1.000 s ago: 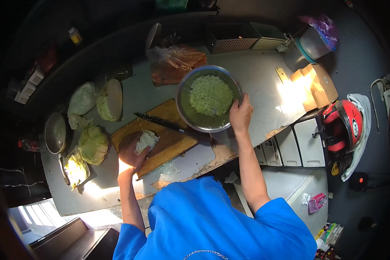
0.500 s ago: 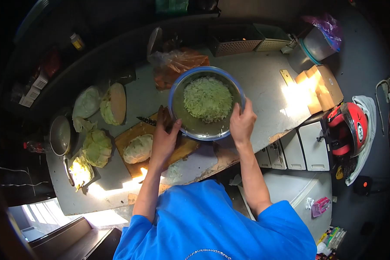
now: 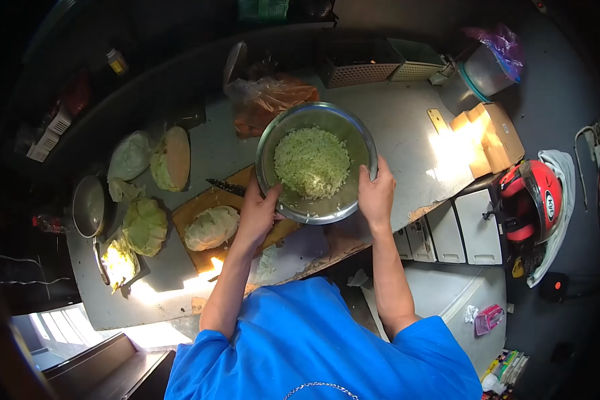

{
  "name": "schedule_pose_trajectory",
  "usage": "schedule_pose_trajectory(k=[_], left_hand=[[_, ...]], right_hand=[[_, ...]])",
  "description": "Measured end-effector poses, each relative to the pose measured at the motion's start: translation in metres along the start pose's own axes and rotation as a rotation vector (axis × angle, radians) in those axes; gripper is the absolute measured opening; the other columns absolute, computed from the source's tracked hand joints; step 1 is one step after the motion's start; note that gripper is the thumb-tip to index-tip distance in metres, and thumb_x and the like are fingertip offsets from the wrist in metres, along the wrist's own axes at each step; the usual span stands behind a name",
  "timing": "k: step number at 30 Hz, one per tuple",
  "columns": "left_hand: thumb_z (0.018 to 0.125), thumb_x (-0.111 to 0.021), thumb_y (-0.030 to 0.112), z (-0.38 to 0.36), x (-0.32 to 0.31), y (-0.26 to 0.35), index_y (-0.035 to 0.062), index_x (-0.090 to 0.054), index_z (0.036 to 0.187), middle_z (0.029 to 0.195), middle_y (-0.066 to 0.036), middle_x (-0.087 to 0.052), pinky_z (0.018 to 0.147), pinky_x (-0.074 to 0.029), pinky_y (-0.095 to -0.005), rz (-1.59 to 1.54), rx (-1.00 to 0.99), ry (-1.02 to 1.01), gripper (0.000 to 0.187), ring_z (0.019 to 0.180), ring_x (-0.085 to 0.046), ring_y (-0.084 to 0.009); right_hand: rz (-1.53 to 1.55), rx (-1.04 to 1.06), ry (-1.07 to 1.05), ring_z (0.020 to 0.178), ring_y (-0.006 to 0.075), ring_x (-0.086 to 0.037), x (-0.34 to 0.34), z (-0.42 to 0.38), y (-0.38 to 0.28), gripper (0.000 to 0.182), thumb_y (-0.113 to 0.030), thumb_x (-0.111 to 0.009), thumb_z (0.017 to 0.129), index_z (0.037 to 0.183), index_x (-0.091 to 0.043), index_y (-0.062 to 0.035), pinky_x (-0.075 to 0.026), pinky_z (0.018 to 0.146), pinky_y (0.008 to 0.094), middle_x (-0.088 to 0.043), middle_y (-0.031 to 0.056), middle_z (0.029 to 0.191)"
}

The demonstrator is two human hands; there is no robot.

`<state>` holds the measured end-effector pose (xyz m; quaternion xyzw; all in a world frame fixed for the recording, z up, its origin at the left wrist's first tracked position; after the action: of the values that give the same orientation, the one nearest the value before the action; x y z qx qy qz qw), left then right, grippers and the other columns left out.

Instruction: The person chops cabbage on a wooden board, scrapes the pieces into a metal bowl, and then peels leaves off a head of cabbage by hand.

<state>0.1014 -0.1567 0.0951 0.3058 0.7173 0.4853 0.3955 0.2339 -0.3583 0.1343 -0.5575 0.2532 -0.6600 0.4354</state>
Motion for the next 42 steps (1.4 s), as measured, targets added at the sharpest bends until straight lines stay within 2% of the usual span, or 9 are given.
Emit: schedule_pose_trajectory(k=[6, 8, 10, 12, 15, 17, 28, 31, 42], left_hand=[[0.099, -0.057, 0.012, -0.006, 0.001, 0.014, 0.0024, -0.035, 0.147, 0.122, -0.014, -0.063, 0.063, -0.064, -0.027, 0.067, 0.05, -0.024, 0.053, 0.088, -0.072, -0.0154], [0.098, -0.057, 0.011, 0.003, 0.0, 0.008, 0.0031, -0.032, 0.15, 0.123, -0.015, -0.063, 0.064, -0.065, -0.0292, 0.2, -0.128, 0.028, 0.058, 0.089, -0.071, -0.0176], [0.097, -0.057, 0.009, 0.007, 0.0, 0.009, 0.0032, -0.031, 0.151, 0.124, -0.015, -0.062, 0.065, -0.064, -0.0297, 0.134, -0.048, -0.013, 0.06, 0.091, -0.071, -0.0185], [0.096, -0.057, 0.008, 0.012, 0.0, 0.009, 0.0034, -0.03, 0.152, 0.124, -0.016, -0.062, 0.066, -0.064, -0.0302, 0.063, 0.027, -0.044, 0.061, 0.092, -0.071, -0.0195], [0.095, -0.055, 0.007, 0.017, 0.002, 0.007, 0.0051, -0.03, 0.153, 0.125, -0.016, -0.062, 0.065, -0.064, -0.0303, 0.086, -0.226, -0.045, 0.063, 0.093, -0.071, -0.0195], [0.095, -0.05, 0.004, 0.026, 0.005, 0.0, 0.0053, -0.032, 0.149, 0.129, -0.017, -0.057, 0.058, -0.062, -0.028, 0.15, 0.077, -0.076, 0.058, 0.093, -0.071, -0.0203], [0.097, -0.052, 0.007, 0.024, 0.002, 0.008, 0.004, -0.032, 0.15, 0.127, -0.016, -0.059, 0.057, -0.06, -0.0278, 0.125, 0.156, -0.073, 0.057, 0.089, -0.071, -0.0191], [0.096, -0.052, 0.006, 0.018, -0.001, 0.014, 0.0032, -0.031, 0.15, 0.125, -0.017, -0.06, 0.056, -0.06, -0.0279, 0.094, -0.228, -0.072, 0.058, 0.089, -0.07, -0.0195], [0.095, -0.053, 0.005, 0.034, 0.012, 0.01, 0.0037, -0.032, 0.15, 0.125, -0.016, -0.06, 0.058, -0.065, -0.0301, 0.119, 0.109, -0.112, 0.059, 0.092, -0.07, -0.0207]], right_hand=[[0.191, 0.001, 0.035, 0.091, 0.0435, -0.072, 0.011, -0.01, -0.022, 0.03, -0.004, -0.061, 0.092, 0.118, -0.06, 0.0088, -0.053, 0.08, 0.0455, -0.072, 0.0275, 0.094], [0.165, -0.009, 0.085, 0.09, 0.0393, -0.073, 0.002, -0.01, -0.008, 0.028, -0.003, -0.059, 0.093, 0.119, -0.06, 0.0081, -0.054, 0.079, 0.0435, -0.073, 0.0255, 0.095], [-0.193, 0.085, -0.002, 0.091, 0.0405, -0.073, -0.006, 0.005, 0.007, 0.027, -0.003, -0.058, 0.093, 0.119, -0.06, 0.0077, -0.054, 0.079, 0.0445, -0.073, 0.0256, 0.095], [-0.089, 0.187, 0.042, 0.093, 0.0448, -0.071, -0.002, 0.0, -0.002, 0.025, -0.002, -0.057, 0.093, 0.115, -0.061, 0.0078, -0.053, 0.08, 0.0475, -0.072, 0.0276, 0.095], [0.15, -0.002, 0.07, 0.096, 0.051, -0.066, 0.003, -0.001, -0.01, 0.026, -0.003, -0.058, 0.091, 0.114, -0.06, 0.0088, -0.052, 0.084, 0.0508, -0.07, 0.0302, 0.096], [-0.115, 0.029, -0.009, 0.096, 0.0487, -0.068, -0.002, 0.008, 0.001, 0.025, -0.002, -0.058, 0.091, 0.114, -0.06, 0.0089, -0.053, 0.084, 0.048, -0.07, 0.0293, 0.097], [-0.153, 0.09, 0.005, 0.098, 0.0503, -0.067, 0.001, 0.005, -0.001, 0.028, -0.002, -0.058, 0.09, 0.115, -0.06, 0.0097, -0.052, 0.083, 0.0494, -0.069, 0.0318, 0.099], [0.258, -0.049, 0.052, 0.099, 0.0505, -0.066, 0.011, -0.002, -0.019, 0.028, -0.001, -0.058, 0.089, 0.115, -0.061, 0.0089, -0.052, 0.085, 0.0504, -0.069, 0.0314, 0.099], [-0.077, -0.026, -0.023, 0.097, 0.0502, -0.067, -0.007, 0.004, 0.006, 0.023, 0.0, -0.058, 0.089, 0.11, -0.062, 0.0082, -0.052, 0.084, 0.0509, -0.069, 0.0326, 0.095]])
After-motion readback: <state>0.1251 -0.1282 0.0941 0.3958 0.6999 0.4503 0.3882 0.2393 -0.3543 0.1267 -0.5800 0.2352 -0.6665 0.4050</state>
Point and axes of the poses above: each hand's wrist, its own z-axis towards the middle knuckle, its own x-axis out of the back of the hand, y = z × x, the point moved 3 cm from there along z, towards the middle knuckle
